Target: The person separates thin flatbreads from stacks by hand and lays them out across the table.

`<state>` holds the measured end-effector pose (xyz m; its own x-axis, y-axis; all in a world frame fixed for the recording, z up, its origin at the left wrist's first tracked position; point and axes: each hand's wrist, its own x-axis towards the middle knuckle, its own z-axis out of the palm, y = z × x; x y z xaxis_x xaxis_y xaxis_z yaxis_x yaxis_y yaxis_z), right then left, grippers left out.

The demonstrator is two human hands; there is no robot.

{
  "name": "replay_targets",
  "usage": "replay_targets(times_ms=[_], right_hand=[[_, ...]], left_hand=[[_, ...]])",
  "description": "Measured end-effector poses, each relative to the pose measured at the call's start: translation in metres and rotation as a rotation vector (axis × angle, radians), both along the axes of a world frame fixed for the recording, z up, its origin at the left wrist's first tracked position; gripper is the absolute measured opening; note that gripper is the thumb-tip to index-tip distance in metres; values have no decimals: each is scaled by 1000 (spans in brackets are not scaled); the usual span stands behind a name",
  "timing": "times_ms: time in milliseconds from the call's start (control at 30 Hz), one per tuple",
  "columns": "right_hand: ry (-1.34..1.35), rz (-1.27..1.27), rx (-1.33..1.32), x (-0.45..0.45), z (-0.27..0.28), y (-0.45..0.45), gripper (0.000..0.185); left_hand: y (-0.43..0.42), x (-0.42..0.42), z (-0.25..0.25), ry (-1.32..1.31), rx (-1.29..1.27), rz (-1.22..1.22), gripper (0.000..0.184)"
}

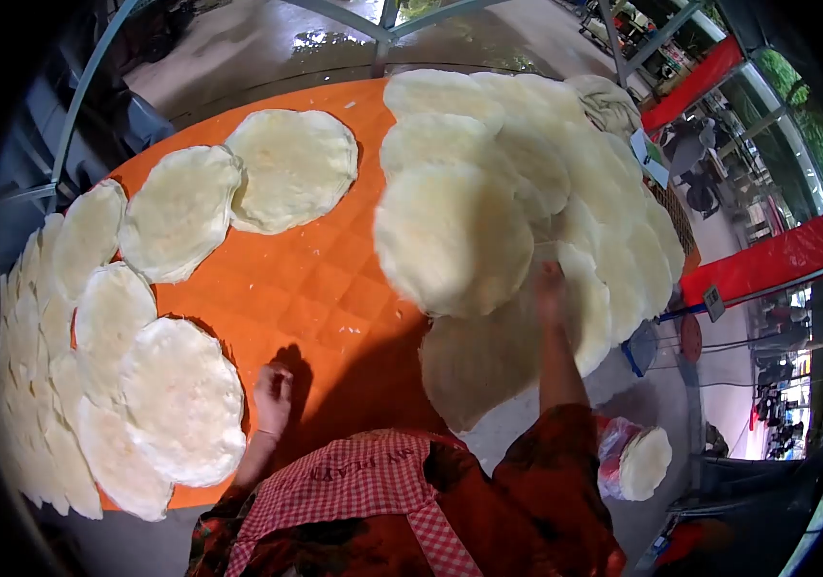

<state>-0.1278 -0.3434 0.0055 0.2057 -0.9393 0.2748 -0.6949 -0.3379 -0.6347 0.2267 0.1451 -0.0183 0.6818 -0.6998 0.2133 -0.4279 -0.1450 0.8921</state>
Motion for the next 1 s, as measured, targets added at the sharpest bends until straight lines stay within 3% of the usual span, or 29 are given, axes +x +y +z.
replay_targets(times_ms=[67, 133, 167, 200, 233, 300, 433, 600, 733, 767, 800, 833, 867, 900, 967, 1000], right_hand=[[157, -157, -207, 15, -11, 18, 13], [-290, 59, 76, 73, -38, 19, 12], [-468, 114, 482, 130, 16, 56, 13], [-584, 357, 570, 161, -7, 51, 14], [-605, 413, 717, 209, 12, 67, 15], [-717, 390, 933, 298, 1, 74, 15], [-715, 111, 990, 425, -37, 54, 24], [-785, -138, 1261, 475, -18, 54, 29], [-634, -45, 1137, 503, -1, 40, 41], [-760, 250, 1051, 516, 15, 31, 53], [-813, 533, 787, 543, 9, 10, 56], [-611, 595, 499, 552, 69, 29, 45], [-527, 703, 515, 552, 135, 54, 30], [-408, 782, 331, 562, 181, 72, 23], [-275, 914, -28, 566, 242, 123, 14], [-267, 972, -205, 556, 263, 160, 12]], left_hand=[[-6, -2, -4, -318, 74, 2, 9], [-12, -6, -7, -479, 139, 2, 9], [-15, -8, -10, -484, 164, 13, 10], [-16, -9, -12, -491, 193, 32, 10], [-15, -10, -17, -471, 255, 47, 9], [-15, -7, -17, -434, 277, 28, 9], [-11, -10, -23, -384, 293, 18, 8], [-15, -5, -11, -374, 266, 44, 9], [-11, -3, -8, -383, 246, 47, 10], [-12, -1, -6, -380, 234, 40, 10], [-12, 1, -3, -375, 225, 31, 10], [-9, -1, 1, -367, 223, 16, 10], [-6, -2, 3, -387, 180, 35, 9], [-7, -2, 3, -409, 134, 55, 9], [-7, 1, 7, -418, 25, 78, 9], [-1, 4, -8, -241, -15, 28, 8]])
